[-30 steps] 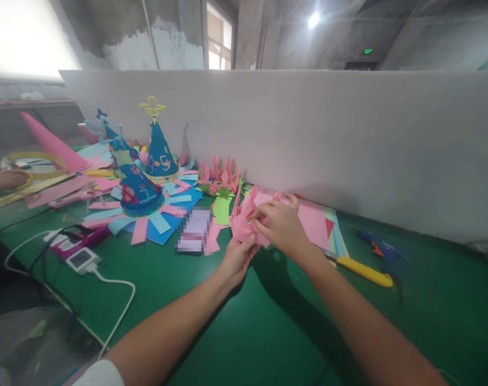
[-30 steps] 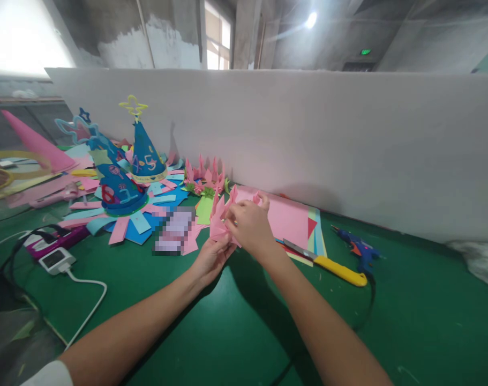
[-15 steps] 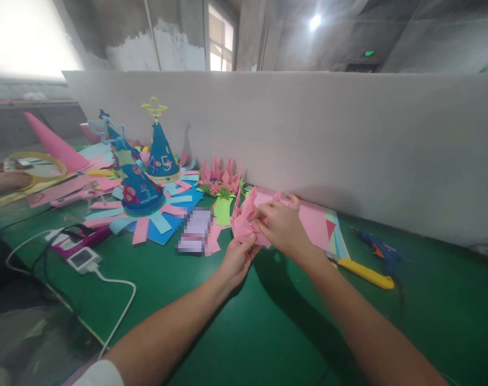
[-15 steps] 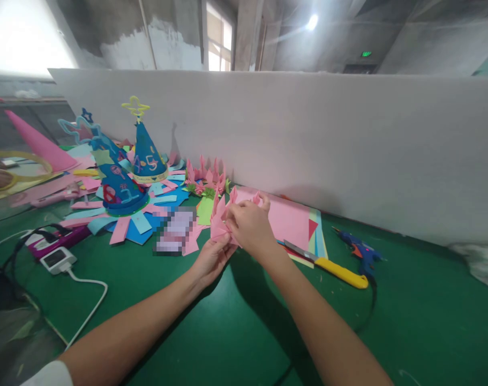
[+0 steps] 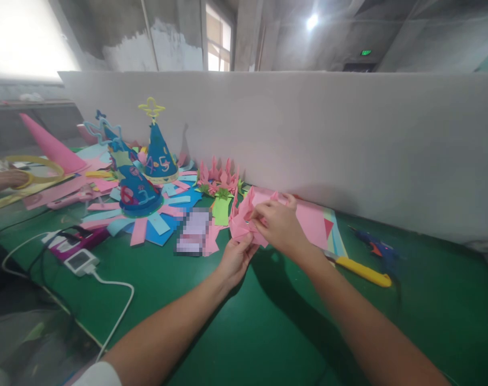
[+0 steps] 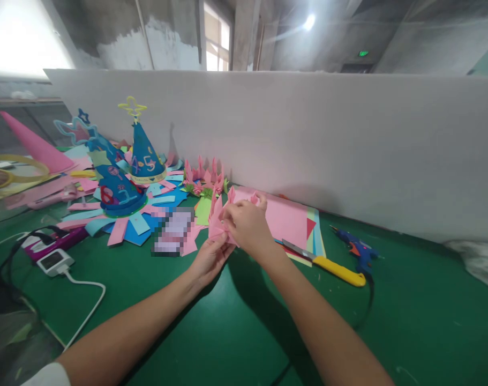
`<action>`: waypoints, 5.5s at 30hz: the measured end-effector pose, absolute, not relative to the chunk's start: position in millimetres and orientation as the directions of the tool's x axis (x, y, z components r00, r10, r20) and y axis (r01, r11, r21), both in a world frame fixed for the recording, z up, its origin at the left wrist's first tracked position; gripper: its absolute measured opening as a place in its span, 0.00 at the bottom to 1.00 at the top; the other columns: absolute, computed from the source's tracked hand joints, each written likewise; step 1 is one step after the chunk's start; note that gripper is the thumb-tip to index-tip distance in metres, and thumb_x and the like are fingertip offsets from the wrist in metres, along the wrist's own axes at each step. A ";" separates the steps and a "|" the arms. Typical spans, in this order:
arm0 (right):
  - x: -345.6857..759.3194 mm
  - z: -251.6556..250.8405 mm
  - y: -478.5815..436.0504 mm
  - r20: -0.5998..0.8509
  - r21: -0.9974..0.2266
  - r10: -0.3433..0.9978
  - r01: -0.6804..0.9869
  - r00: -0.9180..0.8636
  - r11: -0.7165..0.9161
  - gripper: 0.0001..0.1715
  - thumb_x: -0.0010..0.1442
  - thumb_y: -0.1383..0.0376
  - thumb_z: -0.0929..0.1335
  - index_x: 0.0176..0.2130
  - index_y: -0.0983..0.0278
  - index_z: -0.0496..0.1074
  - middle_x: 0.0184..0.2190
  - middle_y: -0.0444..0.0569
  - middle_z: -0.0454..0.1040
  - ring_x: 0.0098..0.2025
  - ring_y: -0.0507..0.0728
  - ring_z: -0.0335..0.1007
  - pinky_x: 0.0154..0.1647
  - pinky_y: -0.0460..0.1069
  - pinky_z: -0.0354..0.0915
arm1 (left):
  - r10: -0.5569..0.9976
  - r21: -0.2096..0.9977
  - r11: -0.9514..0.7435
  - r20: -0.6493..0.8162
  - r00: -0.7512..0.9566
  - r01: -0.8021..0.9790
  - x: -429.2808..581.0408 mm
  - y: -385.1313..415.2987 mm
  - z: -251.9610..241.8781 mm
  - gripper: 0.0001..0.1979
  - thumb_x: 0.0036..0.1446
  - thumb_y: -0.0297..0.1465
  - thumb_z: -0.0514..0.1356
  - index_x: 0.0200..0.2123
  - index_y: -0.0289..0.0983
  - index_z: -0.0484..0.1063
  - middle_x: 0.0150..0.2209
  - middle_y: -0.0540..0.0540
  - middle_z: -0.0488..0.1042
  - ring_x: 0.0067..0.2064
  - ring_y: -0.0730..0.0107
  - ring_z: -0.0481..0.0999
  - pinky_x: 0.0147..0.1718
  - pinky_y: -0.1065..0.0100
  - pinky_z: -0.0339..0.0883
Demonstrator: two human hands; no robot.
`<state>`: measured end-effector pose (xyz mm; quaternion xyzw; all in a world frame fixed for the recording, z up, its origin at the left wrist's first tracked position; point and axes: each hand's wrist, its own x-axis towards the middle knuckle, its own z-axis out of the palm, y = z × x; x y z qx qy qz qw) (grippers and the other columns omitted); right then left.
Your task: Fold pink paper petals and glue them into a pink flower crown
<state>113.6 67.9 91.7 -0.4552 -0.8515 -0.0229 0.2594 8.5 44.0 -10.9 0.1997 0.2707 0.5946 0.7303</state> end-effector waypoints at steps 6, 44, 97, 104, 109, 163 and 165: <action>113.0 91.9 67.5 0.459 -0.196 0.762 0.785 -0.457 0.588 0.07 0.54 0.70 0.63 0.27 0.61 0.69 0.29 0.42 0.77 0.38 0.55 0.70 0.56 0.61 0.34 | 0.978 0.627 0.207 -0.124 0.166 -0.751 8.1 44.0 -12.9 0.12 0.44 0.33 0.68 0.33 0.33 0.75 0.33 0.46 0.77 0.35 0.75 0.75 0.43 0.70 0.66; 129.8 49.9 12.0 0.704 -0.379 0.669 0.669 -0.240 0.639 0.05 0.57 0.68 0.63 0.32 0.61 0.69 0.31 0.46 0.75 0.35 0.55 0.68 0.45 0.54 0.56 | 0.979 0.542 0.203 -0.135 0.154 -0.815 8.6 46.8 -12.6 0.10 0.42 0.31 0.69 0.26 0.33 0.73 0.27 0.49 0.75 0.31 0.76 0.74 0.37 0.73 0.68; 300.6 17.1 46.3 -0.096 -0.353 0.995 0.935 -0.009 -0.026 0.21 0.45 0.71 0.62 0.43 0.60 0.63 0.34 0.49 0.74 0.36 0.59 0.72 0.33 0.48 0.61 | 0.988 0.497 0.104 -0.154 0.030 -0.861 16.0 123.8 0.4 0.10 0.38 0.30 0.70 0.21 0.34 0.71 0.23 0.53 0.73 0.28 0.78 0.72 0.39 0.71 0.65; 268.0 30.7 65.4 0.158 -0.344 0.984 0.929 -0.086 0.136 0.20 0.55 0.63 0.61 0.48 0.63 0.64 0.47 0.55 0.71 0.49 0.60 0.67 0.48 0.52 0.62 | 0.992 0.477 0.098 -0.121 0.045 -0.873 28.3 130.7 4.3 0.11 0.35 0.30 0.72 0.20 0.34 0.72 0.22 0.54 0.73 0.28 0.80 0.71 0.37 0.73 0.63; 228.5 18.7 100.3 0.170 -0.298 0.947 0.901 -0.273 0.314 0.27 0.54 0.61 0.65 0.53 0.65 0.63 0.55 0.58 0.65 0.57 0.62 0.60 0.56 0.57 0.57 | 0.995 0.481 0.082 -0.092 0.042 -0.873 32.0 134.0 10.1 0.11 0.36 0.30 0.71 0.20 0.34 0.71 0.22 0.54 0.72 0.27 0.80 0.71 0.38 0.72 0.62; 219.4 3.9 117.0 0.091 -0.381 0.946 0.867 -0.312 0.322 0.27 0.51 0.61 0.70 0.51 0.64 0.67 0.52 0.55 0.69 0.52 0.62 0.64 0.51 0.54 0.59 | 0.910 0.448 0.328 -0.385 0.152 -0.831 83.8 176.2 -13.7 0.05 0.54 0.21 0.59 0.26 0.31 0.69 0.24 0.49 0.71 0.27 0.80 0.73 0.35 0.76 0.71; 219.1 4.1 117.0 0.095 -0.384 0.946 0.865 -0.310 0.322 0.27 0.51 0.61 0.70 0.51 0.64 0.67 0.52 0.55 0.68 0.53 0.62 0.64 0.51 0.54 0.59 | 0.898 0.429 0.307 -0.426 0.109 -0.850 84.3 171.9 -10.8 0.07 0.56 0.19 0.56 0.26 0.30 0.68 0.25 0.48 0.71 0.28 0.80 0.74 0.35 0.78 0.72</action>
